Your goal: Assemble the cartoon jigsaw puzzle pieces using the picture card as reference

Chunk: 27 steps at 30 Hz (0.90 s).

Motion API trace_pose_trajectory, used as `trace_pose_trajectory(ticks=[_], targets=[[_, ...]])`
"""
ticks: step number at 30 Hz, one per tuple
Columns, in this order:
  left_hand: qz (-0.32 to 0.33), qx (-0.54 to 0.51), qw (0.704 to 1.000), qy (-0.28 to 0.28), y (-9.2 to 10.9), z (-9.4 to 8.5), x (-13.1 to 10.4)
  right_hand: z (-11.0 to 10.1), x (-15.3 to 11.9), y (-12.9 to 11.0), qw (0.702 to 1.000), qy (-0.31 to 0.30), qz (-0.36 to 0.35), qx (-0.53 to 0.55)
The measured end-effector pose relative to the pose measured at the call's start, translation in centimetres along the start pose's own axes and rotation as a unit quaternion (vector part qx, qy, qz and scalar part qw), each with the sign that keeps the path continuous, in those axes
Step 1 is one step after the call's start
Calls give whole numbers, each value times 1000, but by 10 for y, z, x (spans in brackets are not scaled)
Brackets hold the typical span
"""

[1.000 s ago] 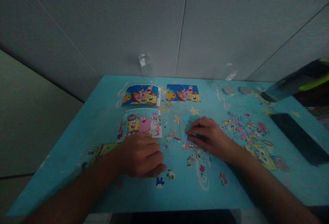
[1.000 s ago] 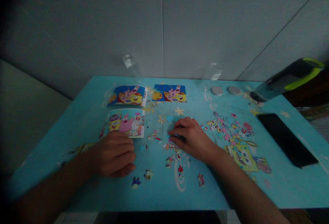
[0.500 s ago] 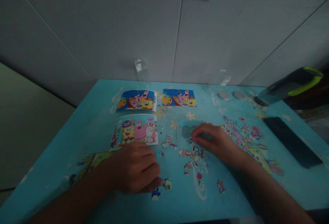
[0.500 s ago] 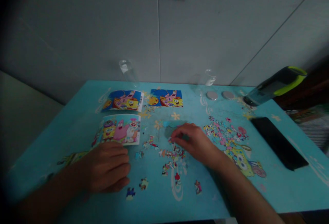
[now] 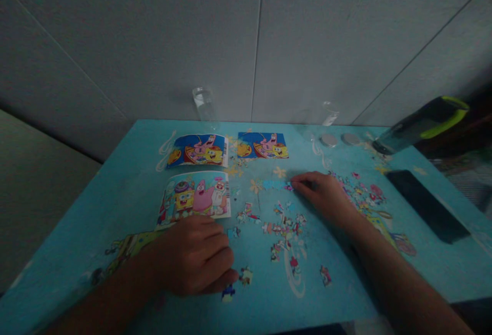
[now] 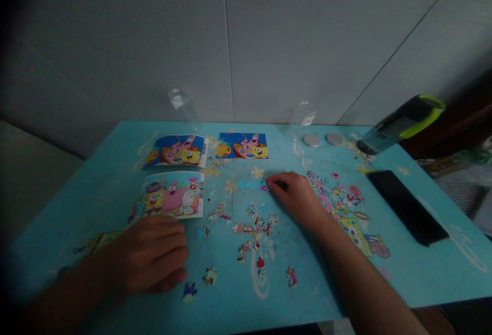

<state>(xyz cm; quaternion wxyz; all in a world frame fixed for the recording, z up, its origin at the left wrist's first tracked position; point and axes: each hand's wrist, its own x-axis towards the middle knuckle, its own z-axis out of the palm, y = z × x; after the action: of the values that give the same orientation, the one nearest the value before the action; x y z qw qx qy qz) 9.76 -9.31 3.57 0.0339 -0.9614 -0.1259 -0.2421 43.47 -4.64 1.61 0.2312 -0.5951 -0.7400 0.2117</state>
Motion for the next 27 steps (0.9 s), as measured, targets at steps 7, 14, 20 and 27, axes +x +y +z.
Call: trace_pose_trajectory(ticks=[7,14,20,27], targets=[[4,-9,1000,-8,0,3,-2,2,0,2,999,23,-6,-37],[7,-6,1000,-9,0,3,-1,7,1,-1,999,22,-8,-35],[2,-13,1000,-6,1,0,2,9,1,-6,998,27,-8,-53],[5,-5,1000,-3,1,1,3,18,0,-7,995,52,-12,-90]])
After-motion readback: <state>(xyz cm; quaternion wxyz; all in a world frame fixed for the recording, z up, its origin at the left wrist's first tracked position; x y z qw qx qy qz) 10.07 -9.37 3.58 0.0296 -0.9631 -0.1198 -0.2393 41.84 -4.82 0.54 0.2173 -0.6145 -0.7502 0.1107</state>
